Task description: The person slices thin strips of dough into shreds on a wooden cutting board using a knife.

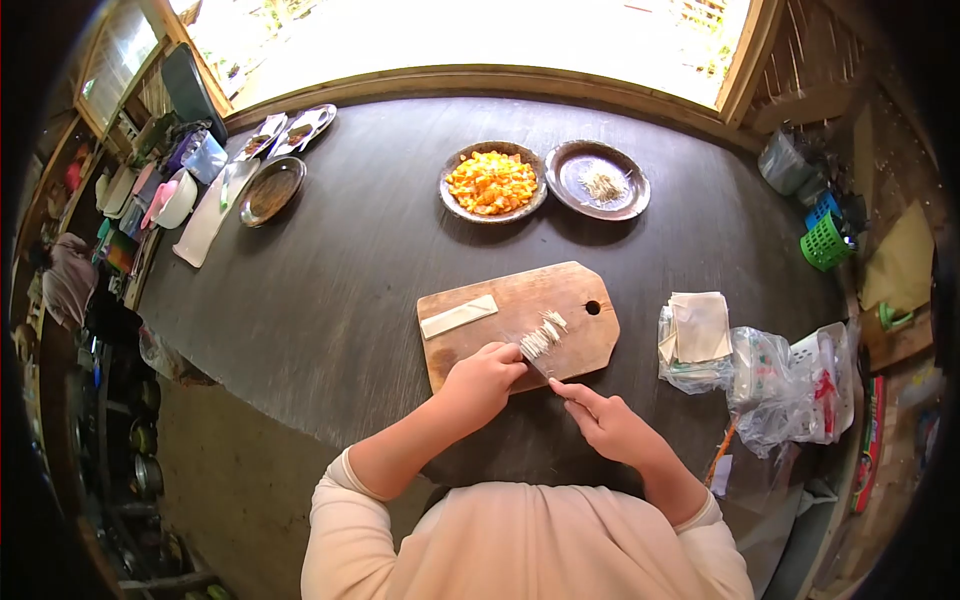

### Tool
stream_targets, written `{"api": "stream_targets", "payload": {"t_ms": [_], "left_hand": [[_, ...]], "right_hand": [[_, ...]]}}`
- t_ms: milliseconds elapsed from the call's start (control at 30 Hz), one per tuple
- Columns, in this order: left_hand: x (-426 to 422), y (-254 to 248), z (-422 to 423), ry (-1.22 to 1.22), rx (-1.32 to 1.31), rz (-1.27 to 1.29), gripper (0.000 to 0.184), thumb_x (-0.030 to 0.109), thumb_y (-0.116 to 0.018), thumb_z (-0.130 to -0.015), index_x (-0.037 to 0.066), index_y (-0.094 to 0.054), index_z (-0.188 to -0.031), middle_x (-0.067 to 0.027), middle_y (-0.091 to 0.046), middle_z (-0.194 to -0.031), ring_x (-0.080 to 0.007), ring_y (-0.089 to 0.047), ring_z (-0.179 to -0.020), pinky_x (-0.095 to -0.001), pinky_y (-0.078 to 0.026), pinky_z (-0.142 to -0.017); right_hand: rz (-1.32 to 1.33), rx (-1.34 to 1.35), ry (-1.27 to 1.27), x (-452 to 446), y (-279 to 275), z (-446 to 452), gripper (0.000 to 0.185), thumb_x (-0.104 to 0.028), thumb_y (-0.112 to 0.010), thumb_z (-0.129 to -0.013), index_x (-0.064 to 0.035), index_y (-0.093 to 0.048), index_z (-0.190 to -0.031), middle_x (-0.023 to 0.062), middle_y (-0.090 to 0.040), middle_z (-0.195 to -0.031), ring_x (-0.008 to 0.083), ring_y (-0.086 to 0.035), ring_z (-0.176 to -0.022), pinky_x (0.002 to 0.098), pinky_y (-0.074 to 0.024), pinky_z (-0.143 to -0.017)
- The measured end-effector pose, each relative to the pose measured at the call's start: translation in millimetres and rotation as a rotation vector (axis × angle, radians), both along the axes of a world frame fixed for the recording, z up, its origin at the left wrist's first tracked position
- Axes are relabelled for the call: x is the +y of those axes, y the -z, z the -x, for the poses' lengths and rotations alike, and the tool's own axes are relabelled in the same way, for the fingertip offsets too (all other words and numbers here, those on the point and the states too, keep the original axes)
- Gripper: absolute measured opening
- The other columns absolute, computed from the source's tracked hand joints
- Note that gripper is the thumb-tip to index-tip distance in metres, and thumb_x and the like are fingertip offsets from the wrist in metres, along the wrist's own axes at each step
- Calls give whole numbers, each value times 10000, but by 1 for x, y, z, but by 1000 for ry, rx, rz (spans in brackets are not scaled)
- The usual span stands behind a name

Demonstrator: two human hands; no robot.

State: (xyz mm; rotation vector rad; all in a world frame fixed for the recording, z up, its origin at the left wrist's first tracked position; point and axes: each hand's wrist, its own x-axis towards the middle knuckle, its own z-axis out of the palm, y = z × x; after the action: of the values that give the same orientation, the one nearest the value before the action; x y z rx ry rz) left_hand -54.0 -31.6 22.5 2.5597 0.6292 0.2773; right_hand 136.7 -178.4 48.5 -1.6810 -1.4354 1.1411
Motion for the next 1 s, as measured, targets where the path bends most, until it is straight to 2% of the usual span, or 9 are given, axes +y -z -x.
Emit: {"api": "stream_targets", "payload": {"t_ms": [200,333,500,633,700,733,800,1000], "left_hand": [[0,1,0,12,-17,-14,272,-12,-632,-740,45,-695,-998,-65,-631,-1076,-276,-590,-1090,-371,-518,-903],[-2,-2,-1,12,-62,-15,266,-21,-626,-739,40,-698,-988,-69,-637,-1069,-280,-595,-1083,-371,-516,-909],[0,4,1,11,-57,-26,281,-25,-624,-739,37,-702,-1001,-70,-646,-1084,-283,-597,-1092,-374,-512,-917],[-1,3,1,16,-61,-41,282,-21,-624,-741,38,-703,-1005,-72,-646,-1088,-287,-597,-1093,-376,-510,-920],[-1,3,0,10,-48,-28,281,-16,-626,-742,37,-703,-1006,-77,-645,-1085,-290,-598,-1087,-378,-505,-928],[0,3,0,14,-49,-31,281,-16,-626,-742,37,-703,-1006,-77,-645,-1085,-290,-598,-1087,-378,-505,-928],[1,5,0,27,-68,-38,279,-13,-627,-743,38,-704,-1007,-79,-646,-1083,-294,-600,-1081,-380,-504,-929],[1,3,0,23,-69,-25,257,-15,-617,-747,36,-711,-981,-91,-646,-1041,-303,-605,-1055,-385,-506,-915]], "right_hand": [[-100,-25,7,-1,9,3,346,-132,-527,-992,-132,-550,-1337,234,-668,-873,414,-653,-722,402,-519,-650],[-33,-149,12,1,4,10,345,-132,-529,-991,-132,-549,-1336,243,-666,-870,423,-654,-739,400,-520,-652],[34,-42,-4,-3,-6,0,346,-151,-524,-997,-138,-544,-1342,254,-656,-847,426,-652,-725,415,-519,-659],[-56,-30,-2,-4,8,3,353,-158,-515,-1001,-142,-538,-1352,254,-658,-844,410,-664,-730,412,-519,-681],[-134,-86,21,-3,15,8,362,-141,-500,-1004,-151,-544,-1364,185,-629,-728,207,-546,-550,335,-480,-623],[-136,-87,25,-4,8,8,362,-141,-500,-1004,-151,-544,-1364,185,-629,-728,207,-546,-550,335,-480,-623],[60,-64,18,-3,-9,9,349,-178,-501,-1007,-144,-541,-1352,247,-670,-873,396,-676,-754,399,-523,-713],[-12,-36,35,-6,-1,7,345,-187,-506,-1007,-156,-546,-1348,253,-665,-867,396,-679,-756,404,-524,-718]]}}
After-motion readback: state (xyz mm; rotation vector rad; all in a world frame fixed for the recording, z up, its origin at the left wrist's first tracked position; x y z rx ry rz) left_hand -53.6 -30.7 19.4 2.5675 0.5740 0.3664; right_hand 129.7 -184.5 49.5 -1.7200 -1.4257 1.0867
